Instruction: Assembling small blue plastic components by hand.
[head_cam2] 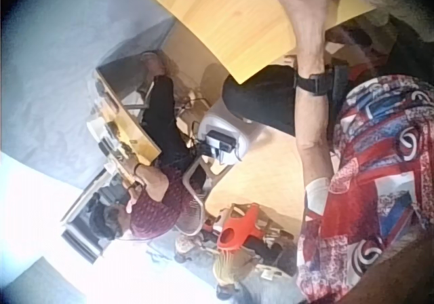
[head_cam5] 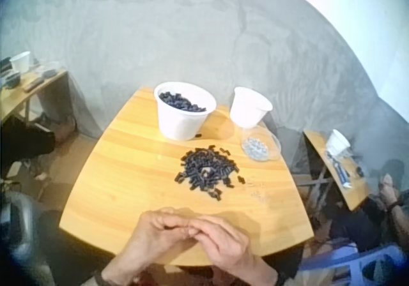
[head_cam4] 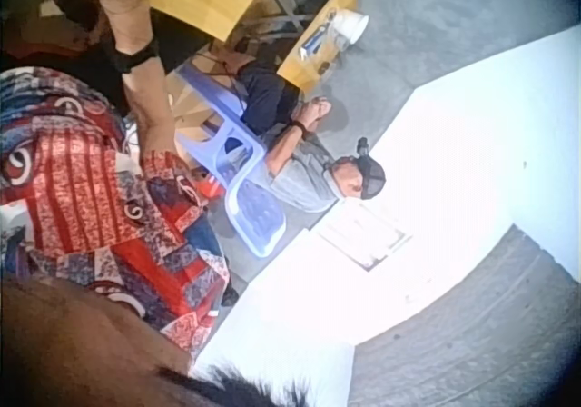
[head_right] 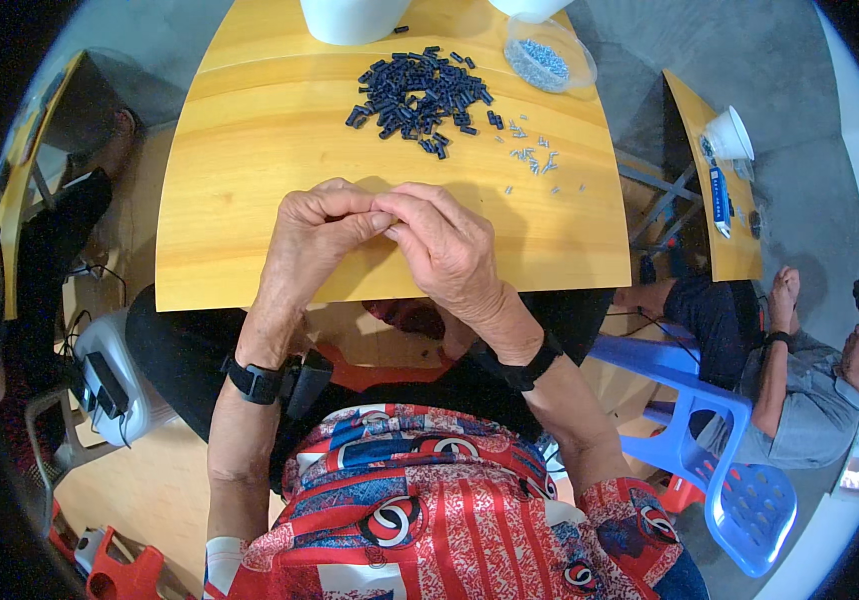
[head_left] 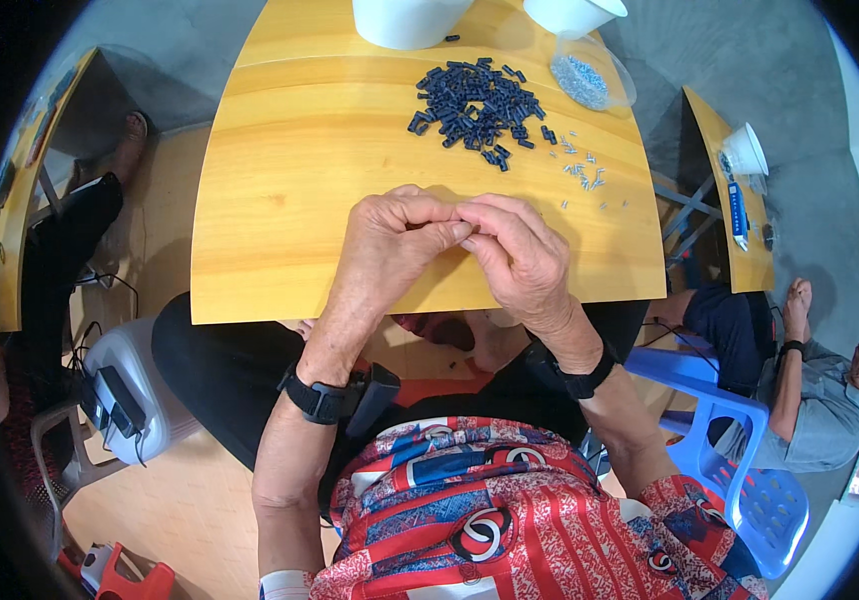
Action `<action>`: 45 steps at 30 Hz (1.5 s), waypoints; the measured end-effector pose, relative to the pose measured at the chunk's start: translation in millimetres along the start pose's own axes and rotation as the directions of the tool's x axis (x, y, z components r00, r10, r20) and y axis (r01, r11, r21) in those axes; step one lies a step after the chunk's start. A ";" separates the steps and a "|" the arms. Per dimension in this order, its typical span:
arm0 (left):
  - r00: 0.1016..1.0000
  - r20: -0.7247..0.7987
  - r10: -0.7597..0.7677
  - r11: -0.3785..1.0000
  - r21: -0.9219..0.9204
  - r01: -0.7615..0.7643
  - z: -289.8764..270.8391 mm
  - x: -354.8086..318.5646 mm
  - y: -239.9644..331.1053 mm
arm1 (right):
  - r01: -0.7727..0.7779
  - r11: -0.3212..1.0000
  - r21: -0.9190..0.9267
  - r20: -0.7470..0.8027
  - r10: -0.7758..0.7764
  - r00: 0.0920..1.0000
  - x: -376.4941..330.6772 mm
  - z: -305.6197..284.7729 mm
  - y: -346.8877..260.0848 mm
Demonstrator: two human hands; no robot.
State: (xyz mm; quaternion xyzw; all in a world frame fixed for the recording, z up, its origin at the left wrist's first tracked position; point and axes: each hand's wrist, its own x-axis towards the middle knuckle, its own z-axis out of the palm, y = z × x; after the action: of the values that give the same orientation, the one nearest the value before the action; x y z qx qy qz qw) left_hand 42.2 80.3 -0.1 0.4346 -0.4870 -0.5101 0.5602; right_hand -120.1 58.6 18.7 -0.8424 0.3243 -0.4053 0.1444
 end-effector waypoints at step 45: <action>0.854 0.216 0.474 0.502 0.730 -0.464 14.3 -10.3 -1.0 | -0.744 0.615 0.261 0.460 0.598 0.656 7.5 -20.6 -1.5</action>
State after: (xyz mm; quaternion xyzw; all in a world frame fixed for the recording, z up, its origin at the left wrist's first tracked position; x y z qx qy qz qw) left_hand 27.9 90.5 0.0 0.4829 -0.7499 -0.0837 0.4444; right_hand -132.0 55.2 36.8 -0.6566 0.4934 -0.2341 0.5202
